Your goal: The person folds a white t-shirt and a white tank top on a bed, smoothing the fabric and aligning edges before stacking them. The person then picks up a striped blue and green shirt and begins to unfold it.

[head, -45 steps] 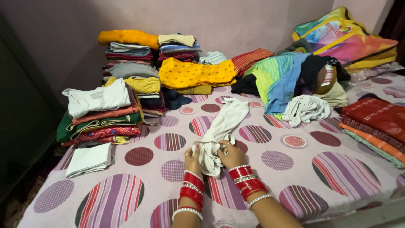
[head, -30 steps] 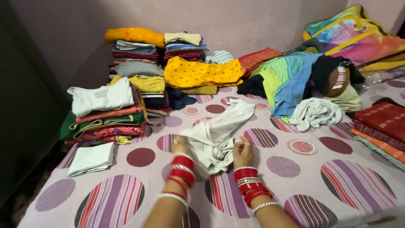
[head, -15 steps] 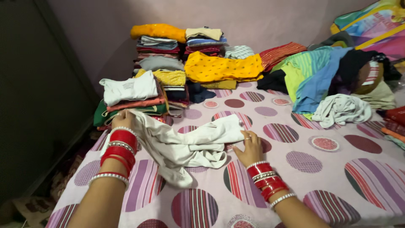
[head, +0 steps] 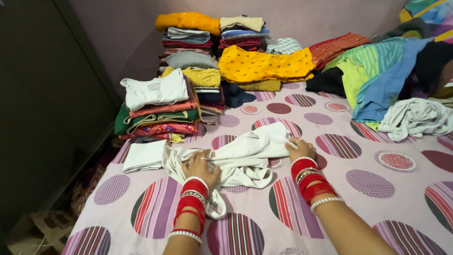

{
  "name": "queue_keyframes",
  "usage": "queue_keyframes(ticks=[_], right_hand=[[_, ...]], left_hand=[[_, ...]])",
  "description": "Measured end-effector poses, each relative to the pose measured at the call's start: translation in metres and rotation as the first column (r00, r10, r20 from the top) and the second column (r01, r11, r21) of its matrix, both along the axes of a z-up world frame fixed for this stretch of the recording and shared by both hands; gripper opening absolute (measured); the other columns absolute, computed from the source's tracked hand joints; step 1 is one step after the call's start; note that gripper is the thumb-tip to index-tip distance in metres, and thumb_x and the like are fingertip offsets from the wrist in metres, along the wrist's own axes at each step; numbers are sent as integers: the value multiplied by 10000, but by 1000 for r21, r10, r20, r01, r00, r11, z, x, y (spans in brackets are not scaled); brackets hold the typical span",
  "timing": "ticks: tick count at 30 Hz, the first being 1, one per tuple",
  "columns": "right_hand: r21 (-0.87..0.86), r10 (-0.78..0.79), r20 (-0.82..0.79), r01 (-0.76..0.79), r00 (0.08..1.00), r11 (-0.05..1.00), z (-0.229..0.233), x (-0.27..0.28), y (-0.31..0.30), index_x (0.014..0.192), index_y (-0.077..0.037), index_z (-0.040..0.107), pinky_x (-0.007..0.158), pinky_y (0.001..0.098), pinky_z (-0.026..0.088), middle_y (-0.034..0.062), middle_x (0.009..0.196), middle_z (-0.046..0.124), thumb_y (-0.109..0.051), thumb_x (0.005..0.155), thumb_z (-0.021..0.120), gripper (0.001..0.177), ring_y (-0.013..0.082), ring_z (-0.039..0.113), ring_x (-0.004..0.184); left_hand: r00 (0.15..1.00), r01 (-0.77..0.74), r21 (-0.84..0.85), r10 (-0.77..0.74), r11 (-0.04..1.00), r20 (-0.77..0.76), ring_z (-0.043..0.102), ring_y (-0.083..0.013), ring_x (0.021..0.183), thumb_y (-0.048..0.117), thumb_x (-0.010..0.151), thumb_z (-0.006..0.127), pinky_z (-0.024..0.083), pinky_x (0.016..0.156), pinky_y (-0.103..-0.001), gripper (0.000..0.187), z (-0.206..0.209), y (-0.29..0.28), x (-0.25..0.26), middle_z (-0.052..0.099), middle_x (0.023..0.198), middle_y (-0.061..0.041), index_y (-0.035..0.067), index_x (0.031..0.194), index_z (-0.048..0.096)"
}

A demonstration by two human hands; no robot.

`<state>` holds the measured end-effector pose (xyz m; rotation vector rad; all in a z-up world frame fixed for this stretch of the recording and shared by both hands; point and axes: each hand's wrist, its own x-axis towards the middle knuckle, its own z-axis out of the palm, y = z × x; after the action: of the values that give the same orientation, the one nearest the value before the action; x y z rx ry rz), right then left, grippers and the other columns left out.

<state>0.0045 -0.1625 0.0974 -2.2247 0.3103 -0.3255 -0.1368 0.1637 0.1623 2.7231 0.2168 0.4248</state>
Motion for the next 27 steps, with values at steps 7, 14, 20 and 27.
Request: queue_keyframes(ticks=[7,14,20,27], right_hand=[[792,-212,557,-437,803,427,-22,-12,-37,1081,11,647,903,342,561,104,1054,676,-75,921,594,189,220,664,980],[539,60,241,-184,969,822,21,-48,-15,1168,-67,679,714,387,571,70,1065,718,-234,895,685,320,249,678,848],[-198,217,232,-172,948,965,-1,-51,-10,1105,-126,733,885,394,563,94,1087,739,-247,841,794,297,225,686,937],[769,364,512,-604,778,208,63,-32,-87,1065,-98,650,954,322,485,23,1063,649,-36,954,689,133,162,629,1023]], left_hand=[[995,81,36,-83,996,55,287,-198,1508,310,692,682,118,1228,-497,833,-15,5,7,439,1573,-31,196,1480,438],[998,57,60,-56,997,-11,278,-191,1515,341,718,661,98,1237,-485,845,-8,0,0,447,1559,-46,205,1511,405],[995,44,78,-37,996,-94,256,-181,1519,420,793,619,74,1240,-493,787,-5,-2,1,420,1588,-23,212,1518,394],[997,34,-29,-32,999,67,373,-244,1477,564,973,496,144,1238,-478,734,-22,6,10,473,1550,-112,121,1547,380]])
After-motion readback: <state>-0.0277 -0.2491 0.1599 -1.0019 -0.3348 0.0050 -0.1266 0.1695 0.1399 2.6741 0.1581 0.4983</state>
